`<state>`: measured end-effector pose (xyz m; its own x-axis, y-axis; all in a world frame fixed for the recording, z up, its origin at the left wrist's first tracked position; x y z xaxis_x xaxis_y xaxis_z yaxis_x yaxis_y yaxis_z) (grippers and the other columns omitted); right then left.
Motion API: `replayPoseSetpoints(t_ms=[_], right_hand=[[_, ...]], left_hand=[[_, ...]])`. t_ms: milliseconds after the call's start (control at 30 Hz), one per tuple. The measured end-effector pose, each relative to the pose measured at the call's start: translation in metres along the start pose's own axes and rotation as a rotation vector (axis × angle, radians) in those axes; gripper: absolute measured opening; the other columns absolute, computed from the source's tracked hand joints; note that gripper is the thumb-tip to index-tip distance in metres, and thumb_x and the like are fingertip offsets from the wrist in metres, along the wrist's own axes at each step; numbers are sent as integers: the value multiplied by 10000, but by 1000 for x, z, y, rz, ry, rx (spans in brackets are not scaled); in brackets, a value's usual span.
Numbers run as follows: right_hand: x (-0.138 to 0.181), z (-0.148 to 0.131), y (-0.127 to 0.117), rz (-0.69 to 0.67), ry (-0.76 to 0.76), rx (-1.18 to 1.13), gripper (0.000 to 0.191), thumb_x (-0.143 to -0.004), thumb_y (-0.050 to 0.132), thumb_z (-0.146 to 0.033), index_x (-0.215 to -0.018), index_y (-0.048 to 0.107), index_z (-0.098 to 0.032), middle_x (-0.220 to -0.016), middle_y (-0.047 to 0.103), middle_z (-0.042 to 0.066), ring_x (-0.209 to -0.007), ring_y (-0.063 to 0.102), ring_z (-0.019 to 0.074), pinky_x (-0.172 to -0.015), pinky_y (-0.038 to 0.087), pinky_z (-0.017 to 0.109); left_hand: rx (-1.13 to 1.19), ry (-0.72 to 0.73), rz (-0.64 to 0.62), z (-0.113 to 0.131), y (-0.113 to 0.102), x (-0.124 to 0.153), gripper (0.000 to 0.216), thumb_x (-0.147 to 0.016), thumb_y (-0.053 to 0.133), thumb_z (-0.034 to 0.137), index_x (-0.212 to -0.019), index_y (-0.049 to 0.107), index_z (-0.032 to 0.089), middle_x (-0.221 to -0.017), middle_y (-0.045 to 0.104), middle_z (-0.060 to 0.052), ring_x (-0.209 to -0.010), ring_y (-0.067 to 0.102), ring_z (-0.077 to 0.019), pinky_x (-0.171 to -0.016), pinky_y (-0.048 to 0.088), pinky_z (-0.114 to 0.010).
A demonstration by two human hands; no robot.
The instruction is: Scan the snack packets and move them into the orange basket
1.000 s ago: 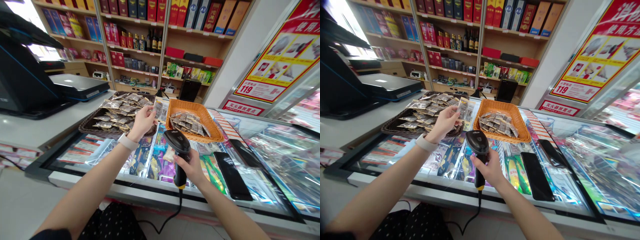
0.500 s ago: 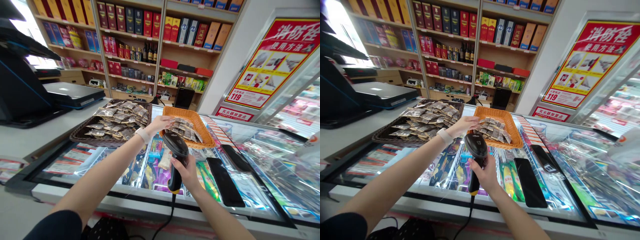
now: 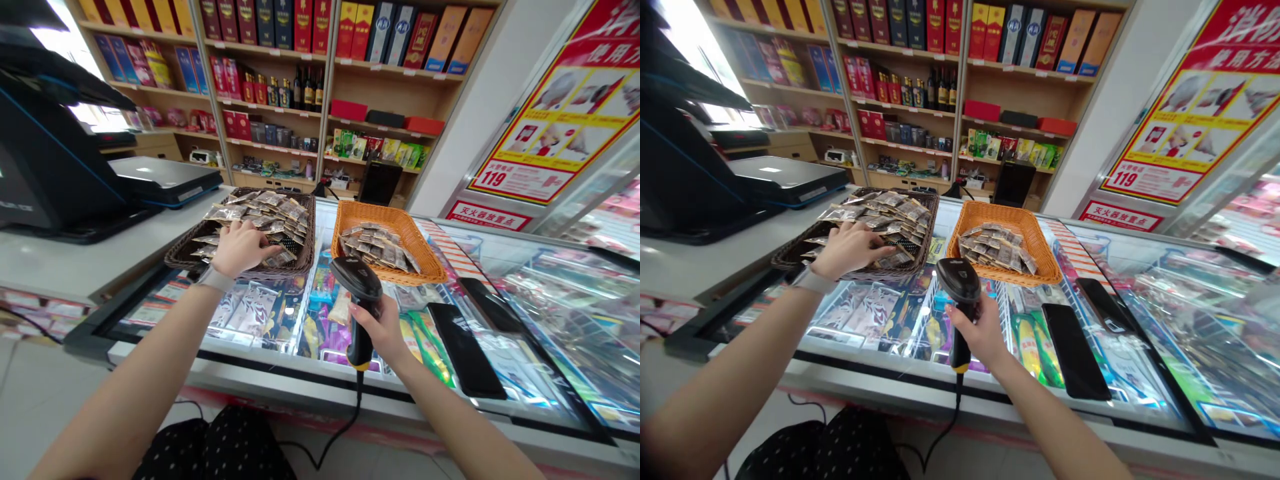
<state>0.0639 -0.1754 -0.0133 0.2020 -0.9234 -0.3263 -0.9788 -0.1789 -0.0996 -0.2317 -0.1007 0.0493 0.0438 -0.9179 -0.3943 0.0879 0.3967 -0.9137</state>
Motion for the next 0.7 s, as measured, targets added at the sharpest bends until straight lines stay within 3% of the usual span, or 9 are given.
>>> replayPoseSetpoints(t_ms=[133, 267, 367, 500, 600, 700], right_hand=[[-1, -4, 0, 27, -5, 7, 249, -775, 730, -416, -772, 637, -186, -586, 573, -17, -502, 525, 151, -478, 435, 264], [1, -2, -2, -8, -4, 10, 254, -801, 733, -419, -846, 658, -180, -617, 600, -11, -524, 537, 155, -491, 448, 267], [2, 0, -3, -21, -4, -1, 258, -805, 745, -416, -871, 672, -177, -635, 621, -3, -535, 558, 162, -497, 462, 271], [2, 0, -4, -24, -1, -8, 257, -799, 758, -401, -891, 686, -172, -649, 638, 2, -545, 582, 168, -510, 475, 277], [2, -3, -3, -13, 8, -10, 247, -788, 753, -403, -847, 671, -177, -616, 624, -3, -515, 567, 163, -486, 464, 276], [2, -6, -2, 23, 11, -8, 266, -762, 754, -425, -785, 642, -185, -594, 613, 2, -501, 562, 165, -473, 461, 280]], left_hand=[[-65, -21, -102, 17, 8, -9, 413, -777, 695, 509, -554, 620, 170, -820, 691, -193, -1045, 620, -425, -915, 423, -485], [115, -45, -54, 22, -3, -3, 428, -835, 609, 392, -473, 464, 214, -504, 526, -73, -714, 637, -294, -711, 410, -338], [326, -13, 107, 28, -18, 9, 414, -863, 566, 344, -509, 389, 219, -477, 413, -11, -553, 493, -192, -591, 320, -295], [630, 13, 357, 45, -28, 21, 413, -913, 512, 349, -574, 320, 212, -525, 312, 31, -531, 333, -125, -548, 255, -278], [758, 18, 377, 61, -17, 23, 408, -933, 496, 372, -585, 362, 206, -534, 320, 34, -540, 335, -116, -534, 264, -265], [839, 7, 346, 70, 1, 23, 336, -933, 491, 376, -645, 475, 203, -550, 421, 27, -553, 421, -120, -532, 312, -246]])
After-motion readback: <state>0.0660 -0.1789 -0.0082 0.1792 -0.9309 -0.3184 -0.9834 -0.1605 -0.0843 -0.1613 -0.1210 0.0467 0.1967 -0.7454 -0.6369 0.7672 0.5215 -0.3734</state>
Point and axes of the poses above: each hand's wrist, its own x-axis away from the middle knuckle, its own y-axis out of the palm, z = x × y, the point moved 3 cm from there along -x, towards the middle knuckle
